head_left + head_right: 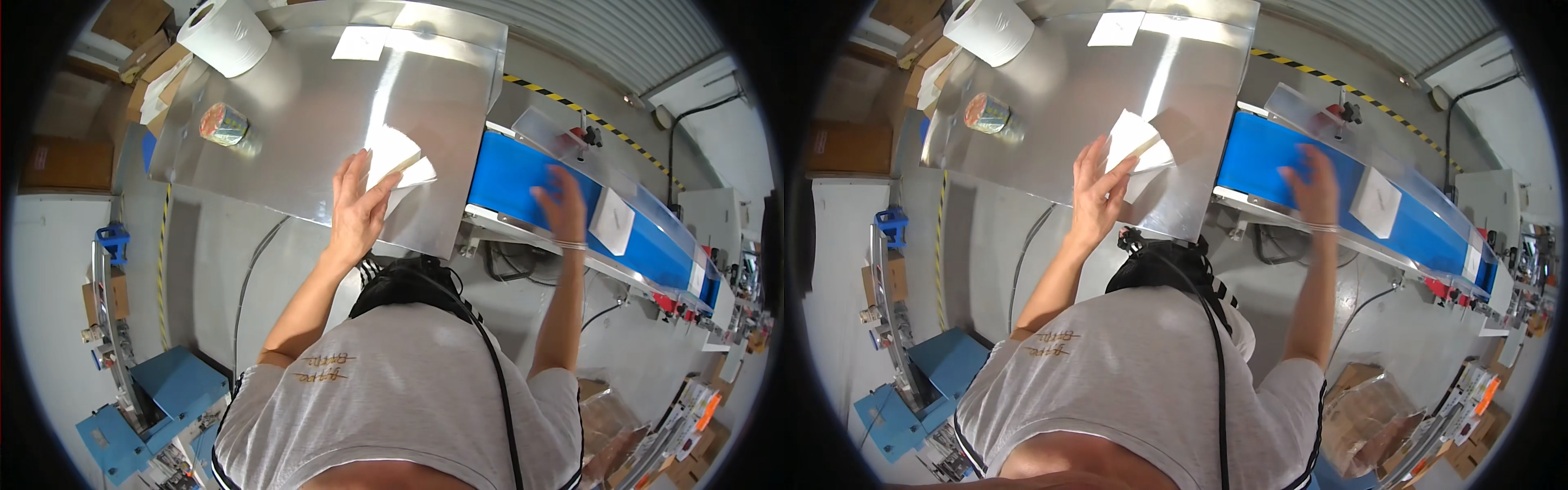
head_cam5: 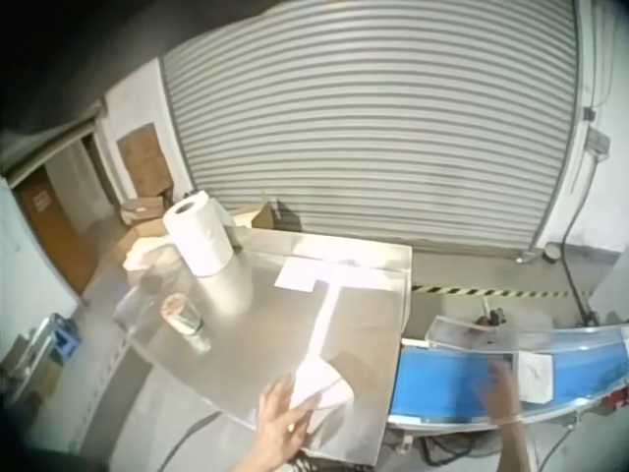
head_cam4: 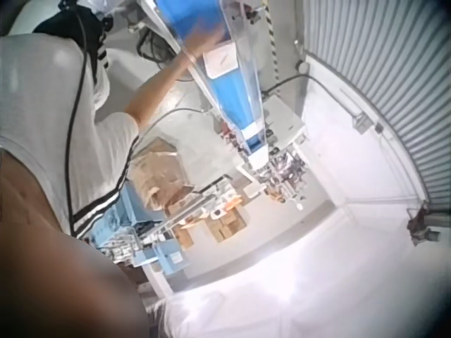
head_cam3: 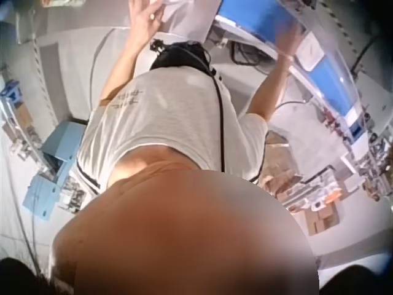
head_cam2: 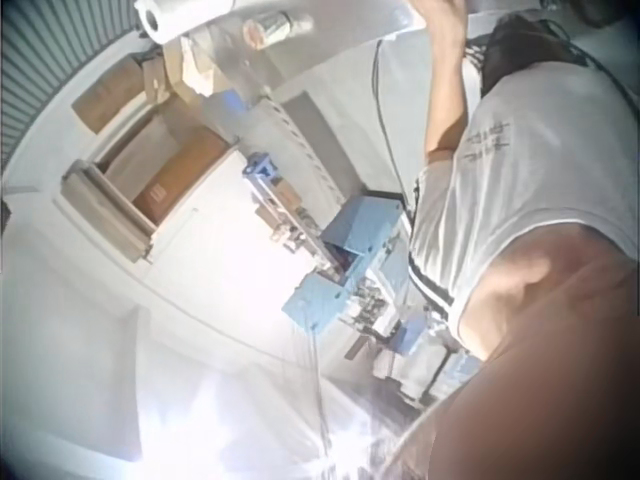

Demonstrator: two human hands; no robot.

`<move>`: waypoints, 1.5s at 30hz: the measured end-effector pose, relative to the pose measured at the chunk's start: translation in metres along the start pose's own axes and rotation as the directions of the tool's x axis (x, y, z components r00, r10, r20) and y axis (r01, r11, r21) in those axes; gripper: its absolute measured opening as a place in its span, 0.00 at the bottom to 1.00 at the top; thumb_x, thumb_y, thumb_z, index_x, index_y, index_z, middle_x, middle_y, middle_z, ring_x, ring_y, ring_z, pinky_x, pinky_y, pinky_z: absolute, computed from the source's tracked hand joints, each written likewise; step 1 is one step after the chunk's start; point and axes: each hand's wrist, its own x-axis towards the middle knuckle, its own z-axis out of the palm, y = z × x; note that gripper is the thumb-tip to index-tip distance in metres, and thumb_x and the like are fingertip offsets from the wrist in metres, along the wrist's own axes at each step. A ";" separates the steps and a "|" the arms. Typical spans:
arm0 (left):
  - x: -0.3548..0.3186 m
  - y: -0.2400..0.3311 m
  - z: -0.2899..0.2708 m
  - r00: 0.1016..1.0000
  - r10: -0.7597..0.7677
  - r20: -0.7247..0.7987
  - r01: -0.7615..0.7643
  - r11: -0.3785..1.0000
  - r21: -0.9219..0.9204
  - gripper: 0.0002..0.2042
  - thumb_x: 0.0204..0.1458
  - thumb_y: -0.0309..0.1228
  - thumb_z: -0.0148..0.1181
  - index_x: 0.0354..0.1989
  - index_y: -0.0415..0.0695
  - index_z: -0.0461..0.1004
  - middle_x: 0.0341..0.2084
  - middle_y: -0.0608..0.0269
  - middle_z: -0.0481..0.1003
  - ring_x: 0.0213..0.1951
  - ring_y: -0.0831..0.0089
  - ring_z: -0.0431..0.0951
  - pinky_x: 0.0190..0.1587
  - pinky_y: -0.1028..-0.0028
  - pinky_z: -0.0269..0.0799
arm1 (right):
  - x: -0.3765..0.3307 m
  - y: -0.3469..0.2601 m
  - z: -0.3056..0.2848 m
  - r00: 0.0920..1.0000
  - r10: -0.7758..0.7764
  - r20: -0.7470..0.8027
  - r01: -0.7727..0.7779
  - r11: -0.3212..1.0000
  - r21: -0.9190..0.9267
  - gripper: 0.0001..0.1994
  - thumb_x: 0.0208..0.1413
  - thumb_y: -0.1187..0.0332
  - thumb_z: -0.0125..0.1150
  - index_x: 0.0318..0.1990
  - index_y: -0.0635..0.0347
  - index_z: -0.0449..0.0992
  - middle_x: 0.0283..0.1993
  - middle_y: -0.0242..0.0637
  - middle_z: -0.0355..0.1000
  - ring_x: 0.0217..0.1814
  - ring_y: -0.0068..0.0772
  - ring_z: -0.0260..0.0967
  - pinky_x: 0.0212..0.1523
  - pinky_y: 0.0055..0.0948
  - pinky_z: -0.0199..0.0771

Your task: Gathering stacks of paper products from a machine and wrapping them for distribution.

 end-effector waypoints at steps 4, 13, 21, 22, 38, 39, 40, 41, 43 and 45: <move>0.002 -0.002 0.002 1.000 0.025 -0.011 -0.025 1.000 -0.009 0.20 0.42 0.18 0.61 0.44 0.53 0.78 0.58 0.49 0.59 0.57 0.47 0.60 0.55 0.58 0.62 | 0.009 -0.079 0.076 0.891 -0.189 0.413 0.105 0.970 0.217 0.27 0.44 0.69 0.69 0.54 0.56 0.67 0.54 0.35 0.65 0.52 0.31 0.65 0.50 0.31 0.68; 0.010 -0.003 -0.014 0.995 -0.069 0.068 0.074 0.995 -0.074 0.17 0.42 0.21 0.62 0.42 0.54 0.80 0.59 0.48 0.59 0.58 0.48 0.57 0.58 0.57 0.59 | 0.017 -0.074 0.113 0.834 -0.228 0.502 0.082 0.951 0.297 0.20 0.50 0.71 0.63 0.51 0.60 0.66 0.49 0.32 0.67 0.48 0.22 0.65 0.48 0.24 0.67; 0.016 -0.004 -0.011 0.967 -0.252 0.043 0.255 0.941 -0.220 0.22 0.46 0.18 0.57 0.51 0.53 0.74 0.55 0.49 0.64 0.53 0.54 0.67 0.53 0.64 0.66 | 0.010 0.071 0.000 0.930 0.339 -0.143 -0.292 0.917 0.272 0.14 0.57 0.58 0.57 0.41 0.61 0.70 0.30 0.31 0.68 0.32 0.21 0.62 0.34 0.24 0.65; 0.015 -0.007 -0.010 0.970 -0.237 0.052 0.242 0.952 -0.187 0.22 0.46 0.18 0.57 0.51 0.53 0.73 0.55 0.49 0.65 0.53 0.54 0.67 0.53 0.64 0.67 | 0.013 0.080 -0.016 0.919 0.335 -0.210 -0.322 0.942 0.093 0.18 0.56 0.56 0.57 0.44 0.62 0.70 0.33 0.37 0.71 0.34 0.27 0.66 0.37 0.27 0.67; 0.006 -0.017 -0.001 0.995 -0.096 0.005 0.096 0.992 -0.085 0.20 0.46 0.18 0.58 0.46 0.56 0.77 0.54 0.43 0.64 0.53 0.50 0.67 0.52 0.62 0.68 | 0.023 -0.115 0.115 0.847 -0.257 0.466 0.137 0.951 0.276 0.29 0.43 0.69 0.69 0.55 0.54 0.65 0.55 0.36 0.64 0.58 0.36 0.61 0.57 0.36 0.63; 0.006 -0.017 -0.002 0.995 -0.104 0.009 0.104 0.990 -0.097 0.19 0.46 0.19 0.58 0.46 0.55 0.77 0.54 0.43 0.64 0.53 0.50 0.67 0.52 0.61 0.67 | 0.028 -0.115 0.126 0.833 -0.290 0.470 0.167 0.943 0.287 0.29 0.43 0.69 0.68 0.55 0.54 0.64 0.54 0.36 0.64 0.58 0.36 0.61 0.57 0.35 0.62; 0.006 -0.016 -0.003 0.994 -0.111 0.013 0.112 0.988 -0.109 0.19 0.46 0.20 0.59 0.46 0.55 0.77 0.53 0.43 0.65 0.53 0.50 0.66 0.52 0.61 0.67 | 0.033 -0.111 0.137 0.830 -0.324 0.453 0.182 0.927 0.329 0.27 0.44 0.69 0.68 0.54 0.54 0.66 0.53 0.35 0.64 0.57 0.34 0.61 0.56 0.33 0.62; 0.007 -0.014 -0.004 0.994 -0.104 0.015 0.105 0.988 -0.112 0.19 0.46 0.20 0.59 0.46 0.55 0.77 0.53 0.43 0.65 0.53 0.50 0.66 0.52 0.61 0.67 | 0.037 -0.103 0.145 0.834 -0.323 0.447 0.183 0.927 0.327 0.27 0.44 0.69 0.68 0.54 0.54 0.66 0.53 0.35 0.64 0.57 0.34 0.61 0.56 0.33 0.62; 0.011 -0.008 -0.007 0.984 -0.176 0.025 0.178 0.976 -0.128 0.16 0.46 0.24 0.61 0.46 0.52 0.77 0.53 0.44 0.65 0.53 0.50 0.67 0.52 0.61 0.67 | 0.043 -0.090 0.149 0.786 -0.432 0.442 0.350 0.901 0.258 0.23 0.43 0.70 0.68 0.49 0.56 0.68 0.53 0.35 0.64 0.56 0.33 0.61 0.55 0.30 0.63; 0.012 -0.006 -0.008 0.978 -0.205 0.032 0.208 0.961 -0.181 0.15 0.47 0.27 0.63 0.46 0.49 0.77 0.52 0.46 0.67 0.53 0.52 0.67 0.54 0.61 0.66 | 0.030 -0.096 0.131 0.832 -0.304 0.464 0.128 0.919 0.373 0.16 0.49 0.69 0.65 0.44 0.59 0.69 0.48 0.31 0.67 0.52 0.25 0.63 0.52 0.26 0.64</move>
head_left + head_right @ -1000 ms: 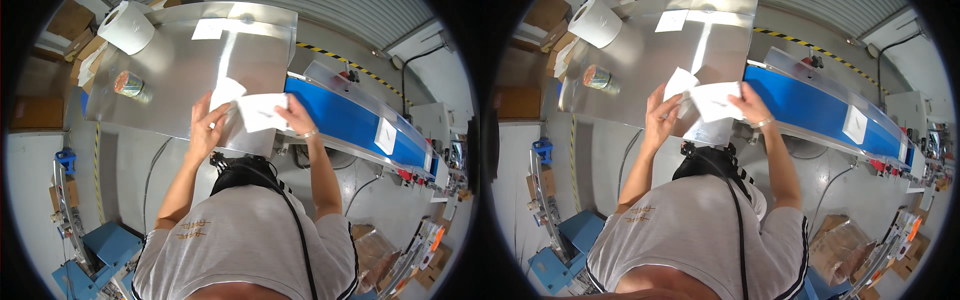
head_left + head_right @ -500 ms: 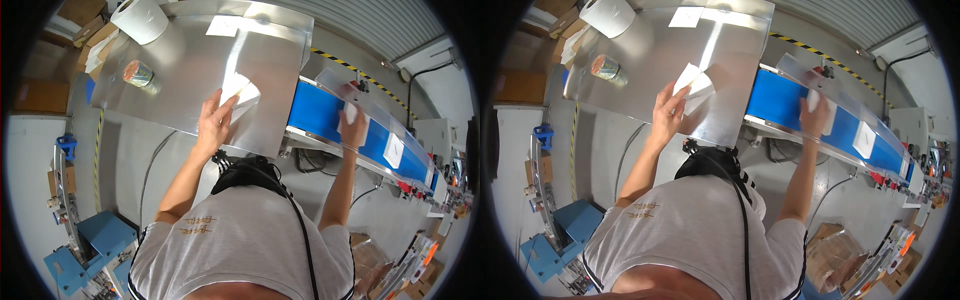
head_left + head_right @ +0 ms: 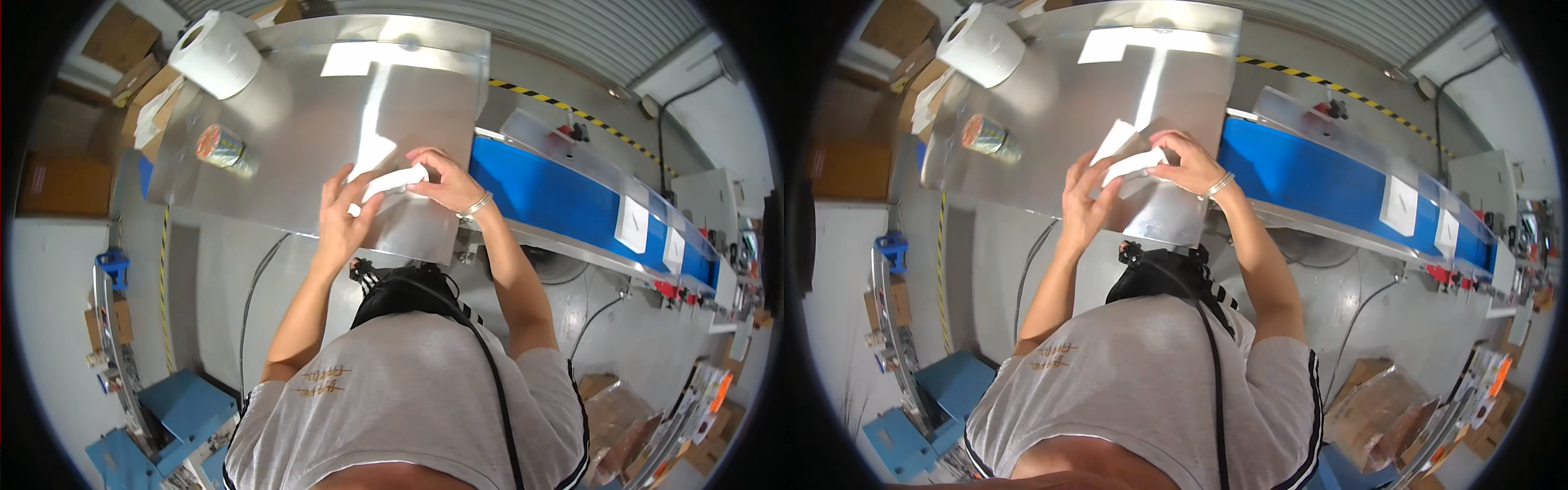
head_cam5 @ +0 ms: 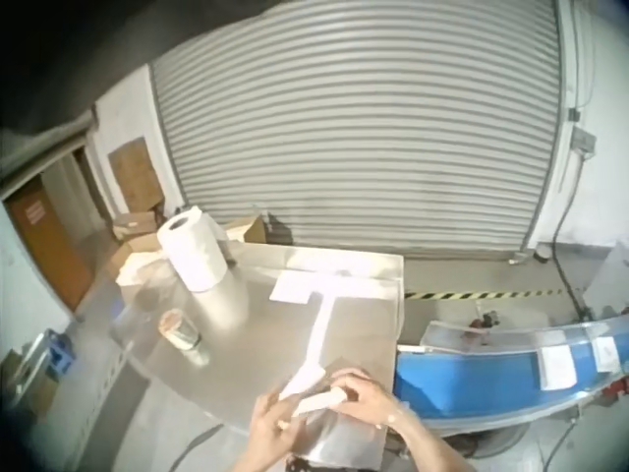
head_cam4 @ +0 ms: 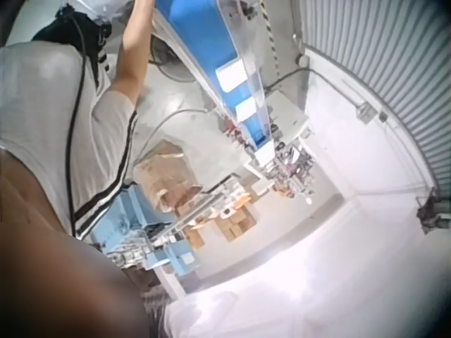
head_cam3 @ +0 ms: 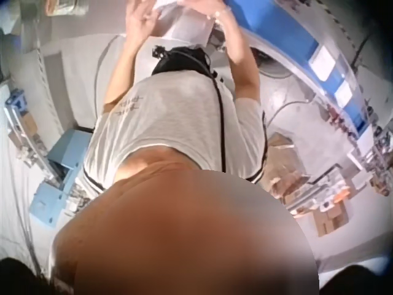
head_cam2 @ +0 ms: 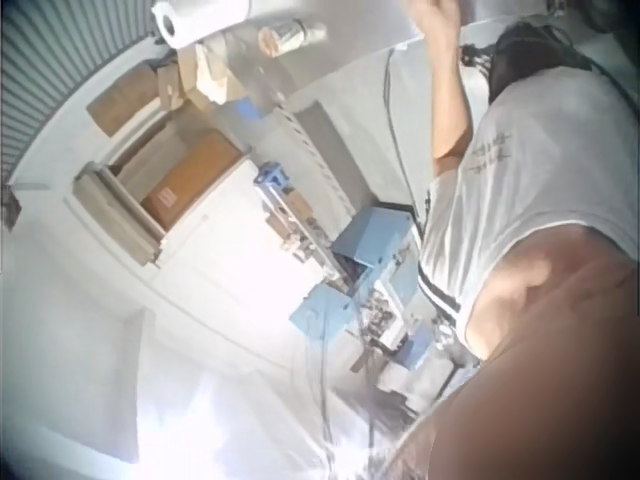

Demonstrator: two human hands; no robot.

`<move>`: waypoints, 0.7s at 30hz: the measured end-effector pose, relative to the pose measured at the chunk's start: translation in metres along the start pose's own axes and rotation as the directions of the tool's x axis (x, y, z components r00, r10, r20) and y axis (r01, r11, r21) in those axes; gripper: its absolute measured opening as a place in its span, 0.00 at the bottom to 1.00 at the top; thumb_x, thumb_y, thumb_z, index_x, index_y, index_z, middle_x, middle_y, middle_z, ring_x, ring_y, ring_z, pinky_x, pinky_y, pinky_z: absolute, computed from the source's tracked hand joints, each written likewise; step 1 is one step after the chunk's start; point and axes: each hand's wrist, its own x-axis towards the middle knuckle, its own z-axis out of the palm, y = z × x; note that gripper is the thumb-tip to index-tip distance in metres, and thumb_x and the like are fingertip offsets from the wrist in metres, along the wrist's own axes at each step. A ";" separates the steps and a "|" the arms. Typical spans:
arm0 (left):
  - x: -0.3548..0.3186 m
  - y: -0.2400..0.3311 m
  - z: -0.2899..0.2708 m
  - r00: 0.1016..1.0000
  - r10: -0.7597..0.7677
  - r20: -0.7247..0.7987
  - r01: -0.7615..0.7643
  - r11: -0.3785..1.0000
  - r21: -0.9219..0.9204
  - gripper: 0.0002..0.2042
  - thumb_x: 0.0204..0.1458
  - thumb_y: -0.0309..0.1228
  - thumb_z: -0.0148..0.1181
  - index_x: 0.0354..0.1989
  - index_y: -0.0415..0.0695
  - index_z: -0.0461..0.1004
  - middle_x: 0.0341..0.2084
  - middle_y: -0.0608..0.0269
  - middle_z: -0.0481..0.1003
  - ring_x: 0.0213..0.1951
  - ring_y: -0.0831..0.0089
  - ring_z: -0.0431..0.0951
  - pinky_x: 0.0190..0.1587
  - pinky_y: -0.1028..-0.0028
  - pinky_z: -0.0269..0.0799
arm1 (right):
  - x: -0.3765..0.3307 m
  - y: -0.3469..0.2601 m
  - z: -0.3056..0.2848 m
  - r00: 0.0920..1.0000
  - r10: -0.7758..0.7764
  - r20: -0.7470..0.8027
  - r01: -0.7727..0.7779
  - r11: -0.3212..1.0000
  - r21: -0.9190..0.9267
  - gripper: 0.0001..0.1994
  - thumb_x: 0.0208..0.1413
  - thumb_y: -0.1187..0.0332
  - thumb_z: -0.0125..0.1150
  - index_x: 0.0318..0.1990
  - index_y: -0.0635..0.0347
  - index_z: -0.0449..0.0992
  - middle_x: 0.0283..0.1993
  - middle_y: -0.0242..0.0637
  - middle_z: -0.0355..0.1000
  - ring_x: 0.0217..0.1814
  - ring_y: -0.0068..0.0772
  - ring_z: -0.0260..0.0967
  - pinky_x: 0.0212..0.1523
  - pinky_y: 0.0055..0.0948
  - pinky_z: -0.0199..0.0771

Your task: Gathering stacks of paper products from a machine and wrapping them for distribution.

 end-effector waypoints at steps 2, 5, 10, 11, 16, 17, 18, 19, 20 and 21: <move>0.001 -0.006 -0.002 0.999 -0.011 -0.030 0.012 0.999 0.042 0.13 0.49 0.26 0.61 0.44 0.46 0.76 0.48 0.49 0.70 0.47 0.54 0.73 0.46 0.63 0.72 | -0.017 -0.001 -0.012 0.963 0.268 -0.004 -0.251 0.907 0.339 0.14 0.55 0.67 0.61 0.45 0.62 0.68 0.44 0.29 0.69 0.45 0.18 0.65 0.47 0.22 0.66; 0.007 -0.011 -0.002 0.998 0.052 -0.023 -0.048 0.991 0.121 0.11 0.50 0.20 0.55 0.41 0.44 0.77 0.44 0.50 0.73 0.38 0.56 0.77 0.38 0.66 0.74 | -0.049 0.042 -0.047 0.873 0.292 -0.390 -0.180 0.937 0.300 0.15 0.55 0.64 0.61 0.44 0.63 0.69 0.38 0.31 0.71 0.39 0.20 0.66 0.42 0.23 0.69; 0.010 -0.003 0.003 0.981 0.190 0.044 -0.195 0.961 0.198 0.12 0.49 0.16 0.53 0.39 0.44 0.78 0.40 0.53 0.74 0.34 0.60 0.76 0.35 0.68 0.73 | -0.127 0.101 -0.155 0.538 0.327 -0.777 -0.391 0.913 0.114 0.14 0.53 0.62 0.61 0.41 0.62 0.72 0.34 0.37 0.73 0.35 0.25 0.68 0.37 0.28 0.69; 0.009 0.001 0.006 0.972 0.228 0.053 -0.234 0.952 0.196 0.13 0.48 0.14 0.53 0.38 0.43 0.78 0.39 0.53 0.74 0.34 0.61 0.76 0.34 0.68 0.72 | -0.142 0.112 -0.183 0.515 0.312 -0.798 -0.502 0.865 0.014 0.17 0.52 0.59 0.62 0.43 0.62 0.72 0.36 0.40 0.74 0.37 0.31 0.70 0.39 0.30 0.70; 0.006 0.027 0.021 0.914 0.342 0.220 -0.373 0.920 0.120 0.18 0.38 0.13 0.54 0.38 0.45 0.80 0.39 0.54 0.74 0.39 0.59 0.75 0.40 0.67 0.73 | -0.209 0.140 -0.271 0.358 0.169 -0.918 -0.834 0.500 -0.233 0.23 0.47 0.54 0.64 0.48 0.58 0.73 0.41 0.45 0.75 0.40 0.44 0.73 0.41 0.35 0.72; 0.004 0.032 0.023 0.911 0.339 0.233 -0.368 0.925 0.094 0.18 0.38 0.13 0.54 0.38 0.45 0.79 0.39 0.54 0.74 0.40 0.59 0.75 0.40 0.66 0.73 | -0.193 0.110 -0.252 0.317 -0.009 -0.949 -0.943 0.104 -0.316 0.23 0.48 0.54 0.63 0.49 0.57 0.73 0.48 0.44 0.73 0.48 0.46 0.71 0.48 0.35 0.70; 0.004 0.040 0.027 0.898 0.356 0.258 -0.383 0.922 0.061 0.18 0.38 0.13 0.54 0.38 0.45 0.79 0.39 0.55 0.75 0.40 0.59 0.75 0.40 0.66 0.73 | -0.193 0.099 -0.249 0.312 -0.007 -0.950 -0.944 0.107 -0.311 0.23 0.48 0.54 0.63 0.49 0.57 0.73 0.48 0.44 0.73 0.48 0.46 0.71 0.48 0.35 0.70; 0.005 0.048 0.032 0.885 0.372 0.281 -0.395 0.918 0.030 0.18 0.39 0.13 0.53 0.38 0.45 0.79 0.39 0.55 0.75 0.40 0.59 0.75 0.40 0.66 0.73 | -0.194 0.094 -0.247 0.433 -0.091 -0.897 -0.871 0.212 -0.442 0.23 0.50 0.53 0.62 0.50 0.57 0.72 0.49 0.45 0.72 0.51 0.45 0.70 0.50 0.35 0.69; 0.006 0.053 0.039 0.871 0.380 0.310 -0.390 0.920 -0.029 0.17 0.40 0.13 0.54 0.38 0.44 0.79 0.39 0.55 0.75 0.40 0.59 0.75 0.40 0.67 0.73 | -0.193 0.088 -0.243 0.536 -0.186 -0.823 -0.766 0.303 -0.567 0.23 0.51 0.52 0.61 0.50 0.56 0.71 0.49 0.45 0.72 0.53 0.44 0.68 0.53 0.35 0.67; 0.006 0.061 0.044 0.863 0.361 0.355 -0.351 0.932 -0.093 0.17 0.41 0.13 0.54 0.39 0.44 0.79 0.39 0.55 0.75 0.40 0.59 0.75 0.40 0.68 0.73 | -0.183 0.074 -0.226 0.604 -0.008 -0.797 -0.660 0.556 -0.506 0.21 0.54 0.55 0.58 0.51 0.57 0.71 0.51 0.42 0.71 0.54 0.40 0.67 0.53 0.32 0.66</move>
